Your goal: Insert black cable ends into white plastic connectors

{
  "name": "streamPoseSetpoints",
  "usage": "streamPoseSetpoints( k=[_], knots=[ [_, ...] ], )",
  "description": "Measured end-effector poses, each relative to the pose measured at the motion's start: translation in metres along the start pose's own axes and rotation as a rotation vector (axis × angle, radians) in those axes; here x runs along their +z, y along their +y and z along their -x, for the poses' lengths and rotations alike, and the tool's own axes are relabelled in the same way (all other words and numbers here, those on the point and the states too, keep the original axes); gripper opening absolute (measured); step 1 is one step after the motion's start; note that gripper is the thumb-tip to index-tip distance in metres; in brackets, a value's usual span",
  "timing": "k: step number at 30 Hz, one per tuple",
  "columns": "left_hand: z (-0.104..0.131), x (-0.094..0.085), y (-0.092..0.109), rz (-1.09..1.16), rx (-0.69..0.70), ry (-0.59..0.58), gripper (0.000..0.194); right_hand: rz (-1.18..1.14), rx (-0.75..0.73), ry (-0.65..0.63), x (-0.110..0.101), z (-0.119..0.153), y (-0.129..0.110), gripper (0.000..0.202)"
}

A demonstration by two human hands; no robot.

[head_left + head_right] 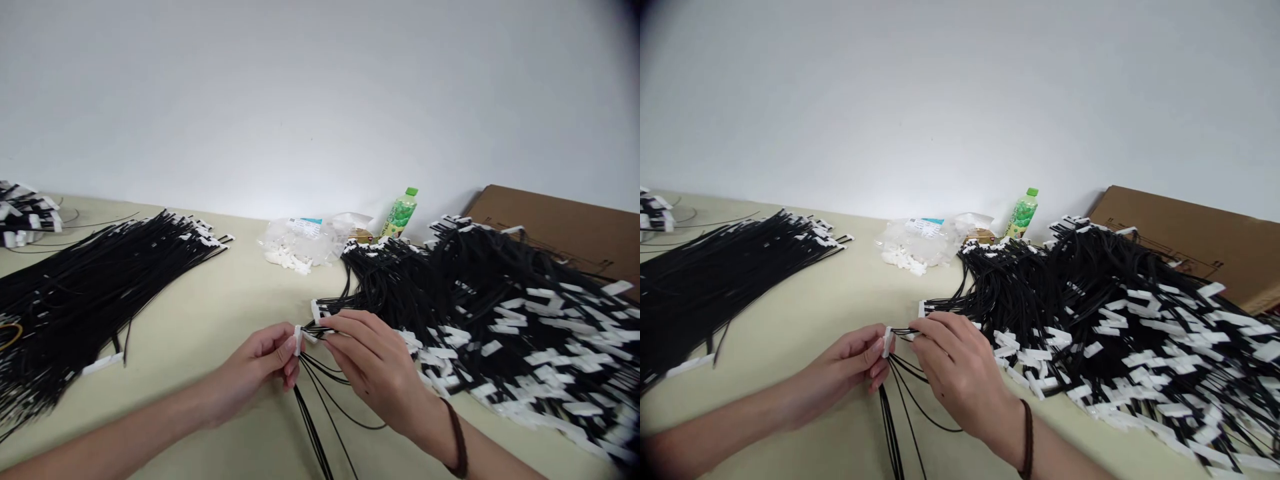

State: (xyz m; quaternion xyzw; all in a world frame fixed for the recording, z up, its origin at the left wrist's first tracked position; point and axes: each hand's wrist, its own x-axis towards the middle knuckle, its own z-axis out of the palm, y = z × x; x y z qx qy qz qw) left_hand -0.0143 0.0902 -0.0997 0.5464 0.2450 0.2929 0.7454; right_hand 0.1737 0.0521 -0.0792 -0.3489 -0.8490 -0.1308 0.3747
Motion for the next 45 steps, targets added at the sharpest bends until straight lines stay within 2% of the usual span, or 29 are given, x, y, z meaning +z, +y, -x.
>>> streamPoseSetpoints(
  k=[5,7,9,13,15,19,23,27,32,36,42,45],
  knots=[
    [0.000,-0.002,0.001,0.128,-0.071,0.072,0.023,-0.107,0.130,0.158,-0.007,-0.002,0.008,0.013],
    [0.000,-0.001,0.002,0.140,-0.095,0.107,0.023,-0.134,0.199,0.181,-0.010,-0.004,0.013,0.012],
    [0.000,-0.001,0.004,0.132,-0.112,0.120,0.024,-0.176,0.249,0.123,-0.013,-0.004,0.017,0.009],
    [0.000,0.002,0.006,0.100,-0.119,0.105,0.025,-0.318,0.255,-0.118,-0.010,-0.001,0.022,0.007],
    [0.000,0.003,0.007,0.087,-0.124,0.102,0.025,-0.357,0.257,-0.161,-0.007,0.000,0.022,0.007],
    [0.000,0.002,0.008,0.090,-0.125,0.103,0.027,-0.342,0.272,-0.070,-0.004,0.000,0.020,0.008],
    [-0.002,0.001,0.010,0.086,-0.155,0.070,0.041,-0.274,0.213,0.030,-0.006,0.001,0.021,0.010],
    [-0.003,0.001,0.012,0.043,-0.188,0.068,0.047,-0.203,0.141,-0.016,-0.003,0.007,0.020,0.012],
    [-0.001,0.005,0.012,-0.041,-0.165,0.089,0.032,-0.223,0.132,-0.081,0.000,0.008,0.017,0.011],
    [0.000,0.006,0.011,-0.074,-0.126,0.108,0.030,-0.314,0.232,0.038,-0.013,0.000,0.017,0.006],
    [-0.001,0.000,0.009,-0.070,-0.073,0.155,0.029,-0.477,0.495,0.349,-0.045,-0.018,0.009,0.006],
    [-0.001,0.000,0.009,-0.062,-0.062,0.158,0.029,-0.437,0.499,0.377,-0.053,-0.027,0.004,0.007]
  ],
)
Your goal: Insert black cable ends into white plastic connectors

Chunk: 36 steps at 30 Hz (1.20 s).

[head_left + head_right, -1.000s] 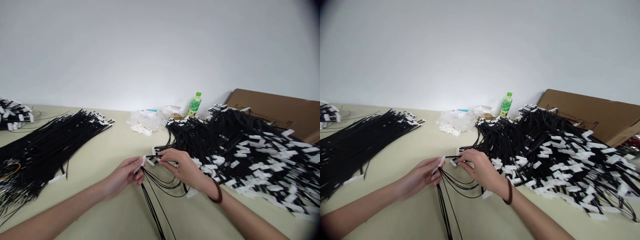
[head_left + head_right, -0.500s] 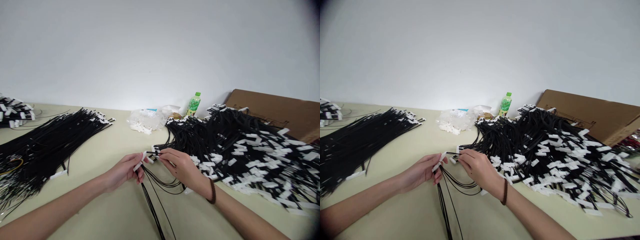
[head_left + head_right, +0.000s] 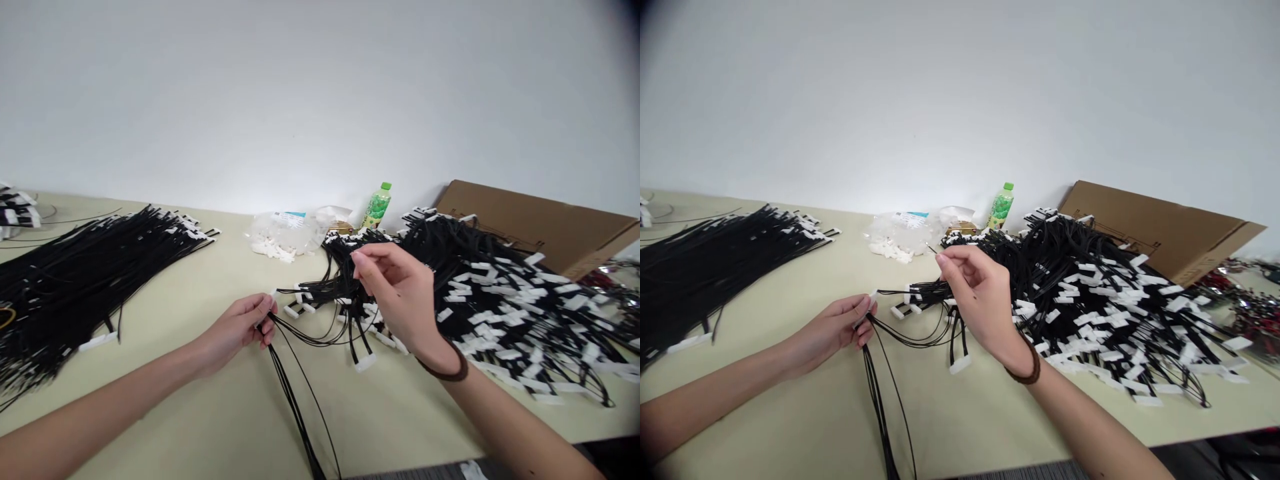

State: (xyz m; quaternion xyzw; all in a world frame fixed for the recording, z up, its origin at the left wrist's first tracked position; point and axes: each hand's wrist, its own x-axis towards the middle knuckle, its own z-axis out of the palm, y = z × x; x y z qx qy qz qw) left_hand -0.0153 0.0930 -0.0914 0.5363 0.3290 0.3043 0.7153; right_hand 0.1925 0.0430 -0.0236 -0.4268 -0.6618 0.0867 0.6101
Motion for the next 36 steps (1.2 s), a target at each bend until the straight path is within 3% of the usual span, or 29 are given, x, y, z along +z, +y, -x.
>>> streamPoseSetpoints(
  k=[6,12,20,36],
  knots=[
    [0.002,0.001,0.000,0.022,0.004,-0.021,0.031,0.238,-0.164,-0.328,0.024,0.003,0.004,0.009],
    [0.001,-0.001,-0.002,0.061,0.008,-0.020,0.031,0.432,-0.384,-0.524,0.052,0.005,0.016,0.016],
    [0.000,-0.002,-0.003,0.139,0.011,-0.010,0.033,0.476,-0.444,-0.437,0.058,0.008,0.022,0.021],
    [0.000,-0.004,-0.008,0.163,0.037,-0.019,0.026,0.563,-0.534,-0.437,0.055,0.014,0.024,0.020]
  ],
)
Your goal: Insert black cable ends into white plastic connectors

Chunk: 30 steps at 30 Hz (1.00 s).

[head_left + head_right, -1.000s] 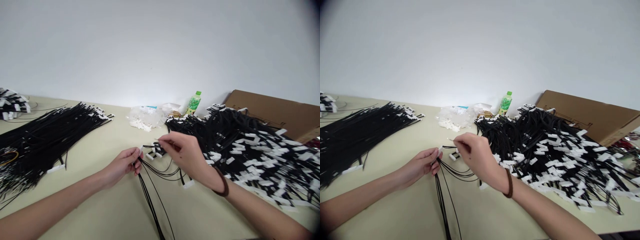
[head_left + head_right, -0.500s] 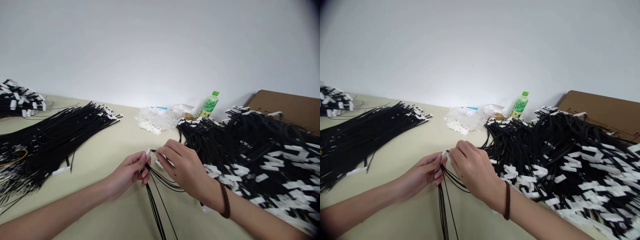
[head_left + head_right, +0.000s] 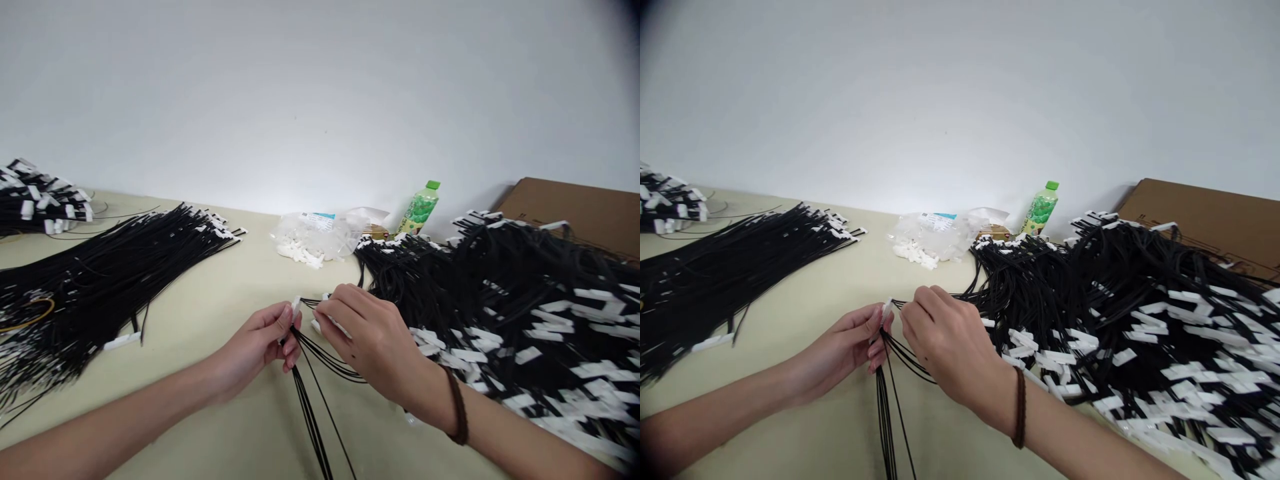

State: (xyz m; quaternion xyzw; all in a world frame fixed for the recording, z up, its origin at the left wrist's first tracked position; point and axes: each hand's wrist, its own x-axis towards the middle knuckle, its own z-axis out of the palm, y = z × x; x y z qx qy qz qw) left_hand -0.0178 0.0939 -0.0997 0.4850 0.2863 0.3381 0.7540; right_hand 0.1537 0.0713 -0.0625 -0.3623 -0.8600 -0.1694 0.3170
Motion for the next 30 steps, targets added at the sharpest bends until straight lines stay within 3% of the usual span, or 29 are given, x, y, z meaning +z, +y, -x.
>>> streamPoseSetpoints(
  k=[30],
  knots=[
    [0.0010,0.0020,0.0006,-0.049,0.023,-0.015,0.026,0.064,-0.046,-0.048,0.0008,0.0040,0.0017,0.014]
  ],
)
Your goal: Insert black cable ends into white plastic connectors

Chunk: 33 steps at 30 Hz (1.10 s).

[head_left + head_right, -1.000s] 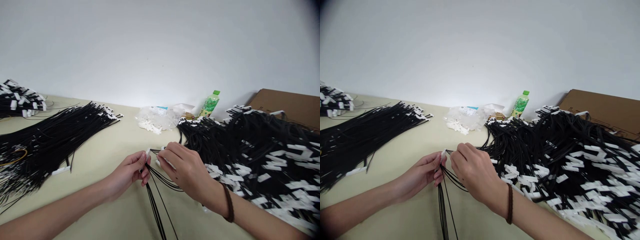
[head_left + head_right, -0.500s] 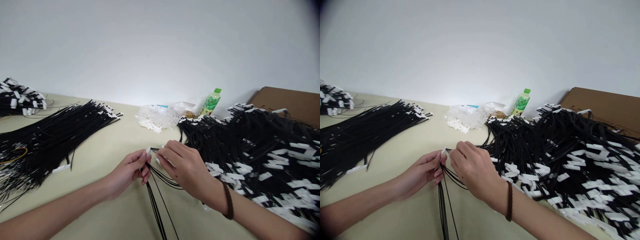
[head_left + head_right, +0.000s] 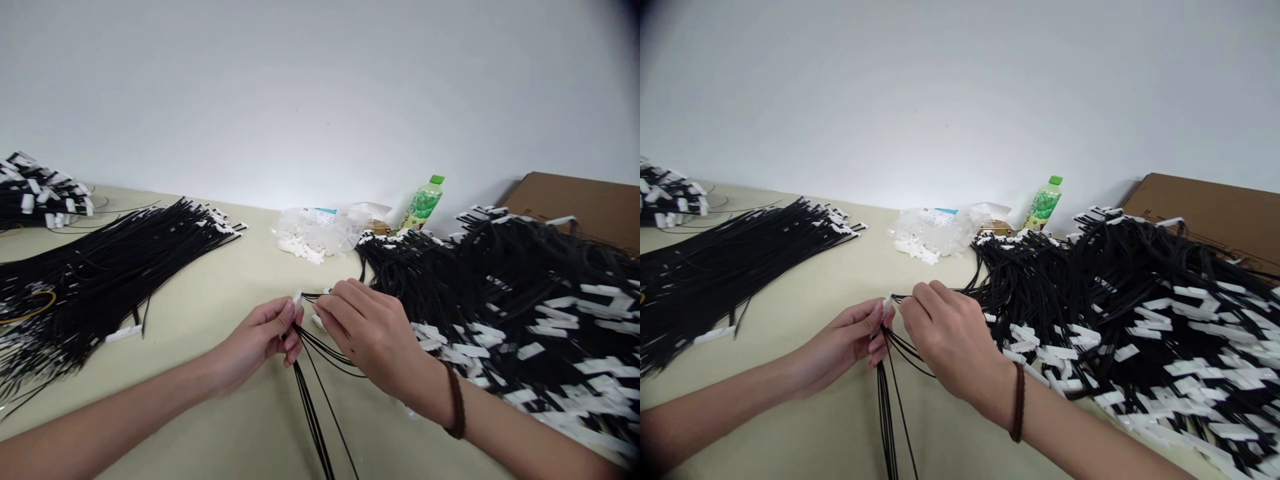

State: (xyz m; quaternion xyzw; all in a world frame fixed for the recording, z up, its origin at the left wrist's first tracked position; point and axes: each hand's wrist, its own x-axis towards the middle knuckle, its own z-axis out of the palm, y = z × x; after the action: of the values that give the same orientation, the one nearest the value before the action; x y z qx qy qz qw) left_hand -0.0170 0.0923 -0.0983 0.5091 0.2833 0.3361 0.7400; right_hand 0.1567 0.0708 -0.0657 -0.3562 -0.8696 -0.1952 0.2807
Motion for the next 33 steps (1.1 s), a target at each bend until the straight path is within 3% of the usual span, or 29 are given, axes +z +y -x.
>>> streamPoseSetpoints(
  k=[22,33],
  knots=[
    [0.0001,0.0012,0.0018,-0.036,0.021,0.008,0.027,0.015,0.031,0.027,-0.0005,-0.0018,-0.0024,0.016],
    [0.0005,0.0016,0.0013,-0.061,0.000,0.015,0.030,0.087,-0.090,0.013,-0.0024,0.0020,0.0001,0.016]
  ],
)
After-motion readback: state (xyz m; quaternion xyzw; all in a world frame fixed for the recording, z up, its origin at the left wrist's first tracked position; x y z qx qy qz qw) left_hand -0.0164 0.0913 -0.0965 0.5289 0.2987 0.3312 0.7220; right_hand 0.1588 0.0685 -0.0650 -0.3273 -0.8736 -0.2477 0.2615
